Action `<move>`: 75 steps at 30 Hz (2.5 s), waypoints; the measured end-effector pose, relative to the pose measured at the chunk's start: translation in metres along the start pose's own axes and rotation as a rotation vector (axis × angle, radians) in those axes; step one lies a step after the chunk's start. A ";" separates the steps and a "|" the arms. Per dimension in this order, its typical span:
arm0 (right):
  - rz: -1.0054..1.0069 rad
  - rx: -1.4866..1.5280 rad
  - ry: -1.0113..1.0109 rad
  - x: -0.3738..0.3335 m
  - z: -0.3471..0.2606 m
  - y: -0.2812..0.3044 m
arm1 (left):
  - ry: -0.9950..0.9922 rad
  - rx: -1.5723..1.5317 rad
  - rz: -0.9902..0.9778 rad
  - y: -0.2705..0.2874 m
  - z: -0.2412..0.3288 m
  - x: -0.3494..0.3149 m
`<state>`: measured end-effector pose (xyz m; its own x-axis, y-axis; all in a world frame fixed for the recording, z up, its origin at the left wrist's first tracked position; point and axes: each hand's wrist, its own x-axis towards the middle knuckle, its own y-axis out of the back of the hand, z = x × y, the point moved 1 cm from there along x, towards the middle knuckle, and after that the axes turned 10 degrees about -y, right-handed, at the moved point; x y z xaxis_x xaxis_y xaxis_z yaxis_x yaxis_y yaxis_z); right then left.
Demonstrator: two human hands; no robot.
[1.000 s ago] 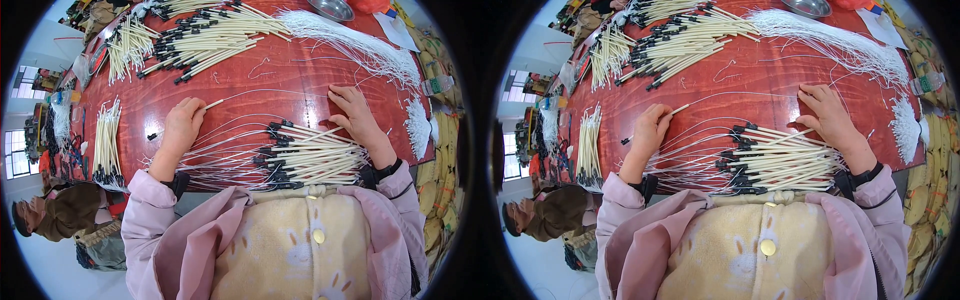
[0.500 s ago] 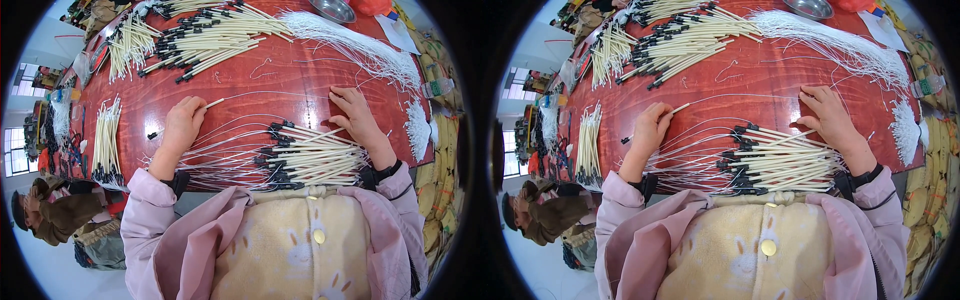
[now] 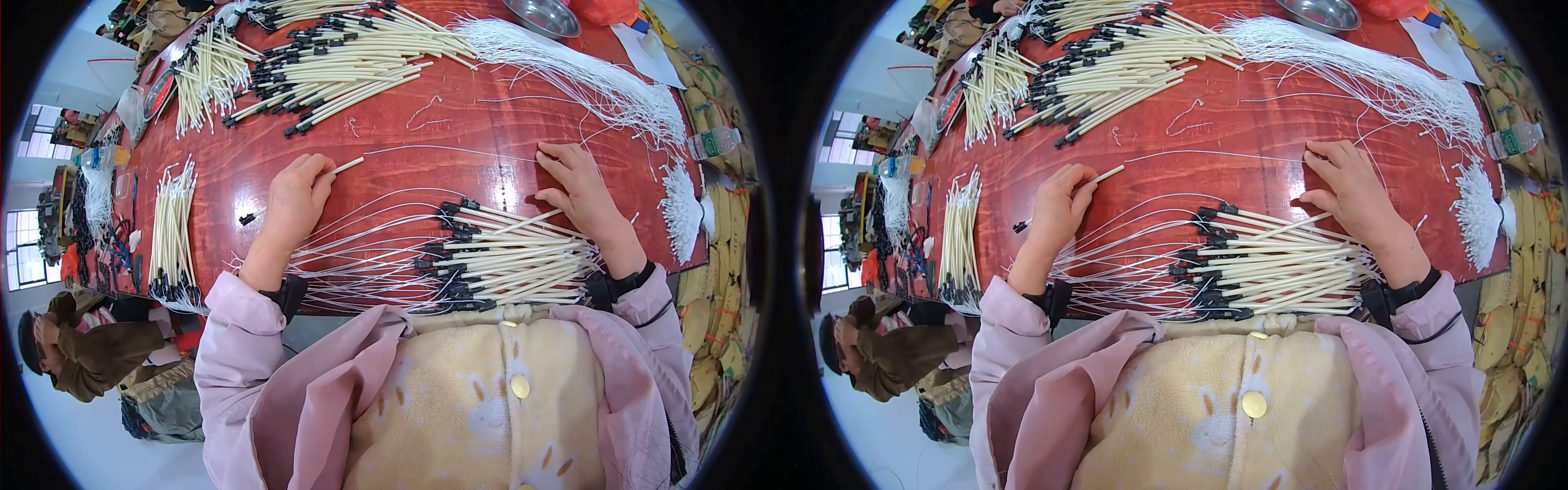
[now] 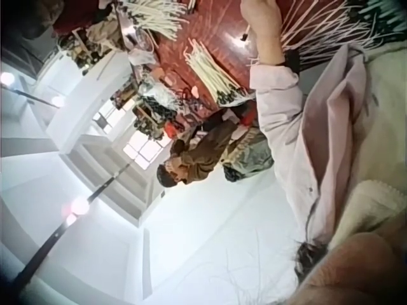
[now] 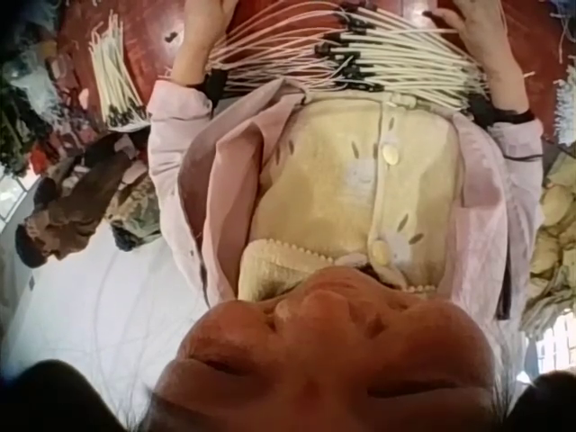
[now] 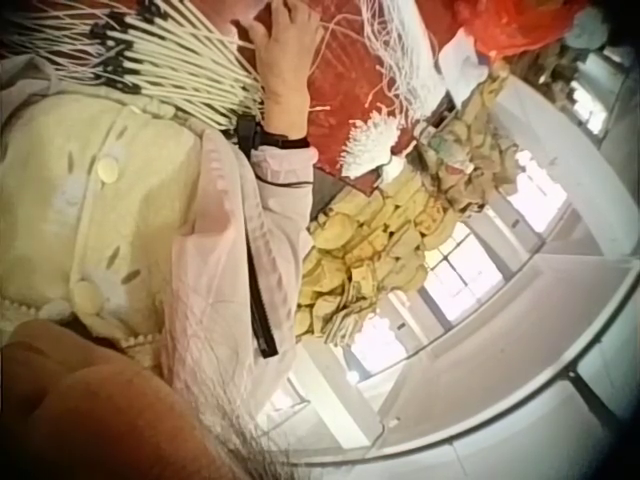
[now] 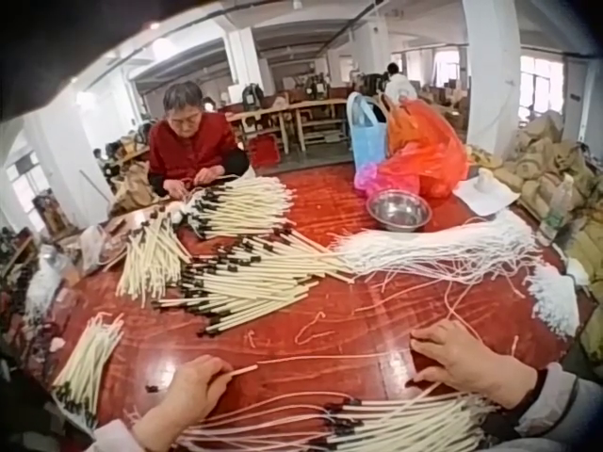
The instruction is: The person picks up a white cord and a plastic tube, threads the cord through the tube, and places the assembled piece onto a pile.
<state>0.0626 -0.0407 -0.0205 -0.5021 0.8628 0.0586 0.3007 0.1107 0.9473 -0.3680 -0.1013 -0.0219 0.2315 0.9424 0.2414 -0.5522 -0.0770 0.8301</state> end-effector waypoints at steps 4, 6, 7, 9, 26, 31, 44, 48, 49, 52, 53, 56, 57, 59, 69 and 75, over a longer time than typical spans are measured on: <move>0.006 0.001 0.005 0.000 0.000 0.000 | 0.012 -0.012 0.007 0.000 -0.001 -0.001; 0.014 0.000 0.014 0.000 0.000 0.001 | 0.005 -0.007 0.013 0.001 -0.002 -0.001; 0.014 0.000 0.016 0.000 -0.001 0.001 | 0.006 -0.007 0.014 0.001 -0.003 0.000; 0.015 0.002 0.010 0.001 -0.002 0.001 | 0.020 -0.008 0.011 0.002 -0.004 0.002; 0.000 0.008 0.001 0.003 -0.003 0.002 | -0.071 0.011 -0.003 0.000 -0.021 0.012; -0.007 0.006 -0.003 0.003 -0.004 0.003 | -0.069 0.017 -0.017 0.001 -0.022 0.013; -0.031 0.011 -0.030 0.007 -0.005 0.006 | -0.083 0.034 -0.024 0.003 -0.021 0.016; -0.023 0.016 -0.028 0.008 -0.006 0.009 | -0.084 0.029 -0.026 0.003 -0.020 0.018; -0.026 0.020 -0.026 0.007 -0.007 0.009 | -0.081 0.029 -0.032 0.003 -0.020 0.017; -0.023 0.024 -0.017 0.007 -0.009 0.009 | -0.078 0.037 -0.034 0.004 -0.020 0.015; -0.028 0.025 -0.021 0.006 -0.010 0.008 | -0.076 0.033 -0.041 0.003 -0.021 0.014; -0.032 0.031 -0.014 0.009 -0.008 0.008 | -0.083 0.034 -0.035 0.001 -0.019 0.017; -0.033 0.038 -0.006 0.010 -0.007 0.007 | -0.093 0.038 -0.026 0.000 -0.018 0.018; -0.038 0.048 0.007 0.013 -0.006 0.004 | -0.095 0.044 -0.017 -0.005 -0.016 0.020; -0.097 -0.044 0.089 0.024 -0.030 -0.004 | -0.428 0.240 -0.161 -0.105 0.088 0.087; 0.007 0.019 0.155 0.027 -0.025 -0.006 | -0.382 0.273 -0.081 -0.096 0.134 0.082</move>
<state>0.0266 -0.0303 -0.0170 -0.6182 0.7776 0.1147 0.3196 0.1153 0.9405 -0.1889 -0.0606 -0.0148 0.5709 0.7658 0.2959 -0.3015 -0.1396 0.9432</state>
